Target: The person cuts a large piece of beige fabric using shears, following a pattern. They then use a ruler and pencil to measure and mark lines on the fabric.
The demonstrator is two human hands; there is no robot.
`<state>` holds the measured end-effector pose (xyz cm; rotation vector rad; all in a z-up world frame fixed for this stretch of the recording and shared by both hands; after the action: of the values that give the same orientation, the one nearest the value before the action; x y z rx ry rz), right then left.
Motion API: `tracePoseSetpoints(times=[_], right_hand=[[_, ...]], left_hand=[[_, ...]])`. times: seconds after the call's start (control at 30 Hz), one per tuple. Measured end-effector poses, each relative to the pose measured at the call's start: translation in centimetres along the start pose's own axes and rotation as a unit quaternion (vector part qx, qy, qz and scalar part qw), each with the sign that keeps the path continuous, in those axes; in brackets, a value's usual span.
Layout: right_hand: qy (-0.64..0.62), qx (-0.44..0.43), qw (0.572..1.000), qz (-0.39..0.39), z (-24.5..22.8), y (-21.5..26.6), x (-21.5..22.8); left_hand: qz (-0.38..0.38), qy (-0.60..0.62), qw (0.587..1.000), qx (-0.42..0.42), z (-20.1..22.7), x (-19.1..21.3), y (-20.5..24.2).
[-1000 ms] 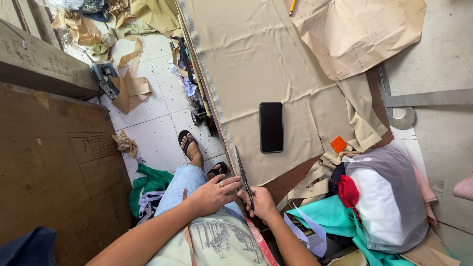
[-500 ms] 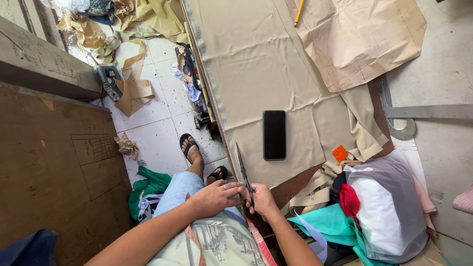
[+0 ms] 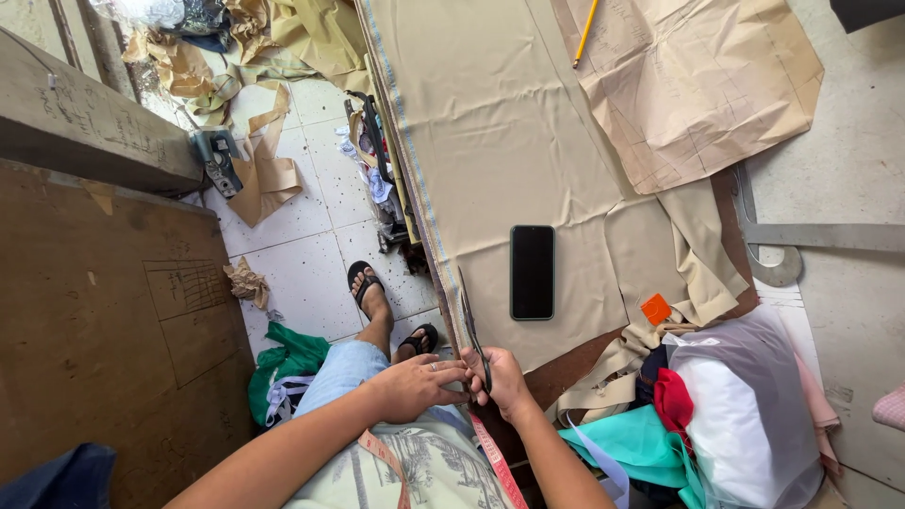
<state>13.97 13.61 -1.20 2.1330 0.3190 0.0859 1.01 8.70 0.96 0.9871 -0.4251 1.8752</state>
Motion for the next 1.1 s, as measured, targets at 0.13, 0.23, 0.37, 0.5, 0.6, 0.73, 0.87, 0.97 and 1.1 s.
tracePoseSetpoints(times=[0.13, 0.23, 0.37, 0.5, 0.6, 0.73, 0.87, 0.97, 1.1], right_hand=[[0.013, 0.012, 1.0, 0.017, -0.9, -0.5, -0.4], [0.02, 0.015, 0.999, 0.031, -1.3, -0.4, -0.6], [0.046, 0.017, 0.997, 0.056, -1.1, -0.6, -0.4], [0.011, 0.037, 0.999, 0.027, -0.9, -1.0, -0.6], [0.004, 0.029, 0.999, 0.027, -0.8, -1.1, -0.6], [0.018, 0.014, 0.998, 0.054, -1.0, -0.7, -0.7], [0.019, 0.032, 0.998, 0.042, -0.2, -1.2, -0.5], [-0.001, 0.043, 0.999, 0.028, -0.1, -1.4, -0.5], [0.01, 0.037, 0.999, 0.027, -0.3, -1.4, -0.5]], left_hand=[[-0.025, 0.008, 1.0, -0.007, -0.5, -1.0, 0.0], [-0.015, -0.005, 1.0, -0.023, -0.8, -1.3, -0.1], [-0.005, -0.009, 1.0, -0.025, -1.3, -1.7, -0.1], [-0.017, -0.006, 0.999, -0.031, -1.3, -1.2, -0.1], [-0.039, -0.006, 0.999, -0.03, -1.4, -1.2, -0.2], [-0.053, -0.006, 0.998, -0.027, -1.4, -1.0, -0.2], [-0.047, -0.001, 0.999, -0.028, -1.3, 0.0, -0.2], [-0.051, -0.01, 0.998, -0.027, -1.4, -0.3, -0.1], [-0.041, -0.002, 0.999, -0.03, -1.3, -0.2, -0.1]])
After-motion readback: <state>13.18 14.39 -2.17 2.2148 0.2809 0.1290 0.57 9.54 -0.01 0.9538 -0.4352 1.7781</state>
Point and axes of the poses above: each hand's wrist, its own y-axis away from the middle knuckle, its own x-axis out of the back of the hand, z = x × y, the point moved 7 cm from there along -y, towards the middle knuckle, and after that the axes turned 6 degrees about -y, right-handed, at the moved point
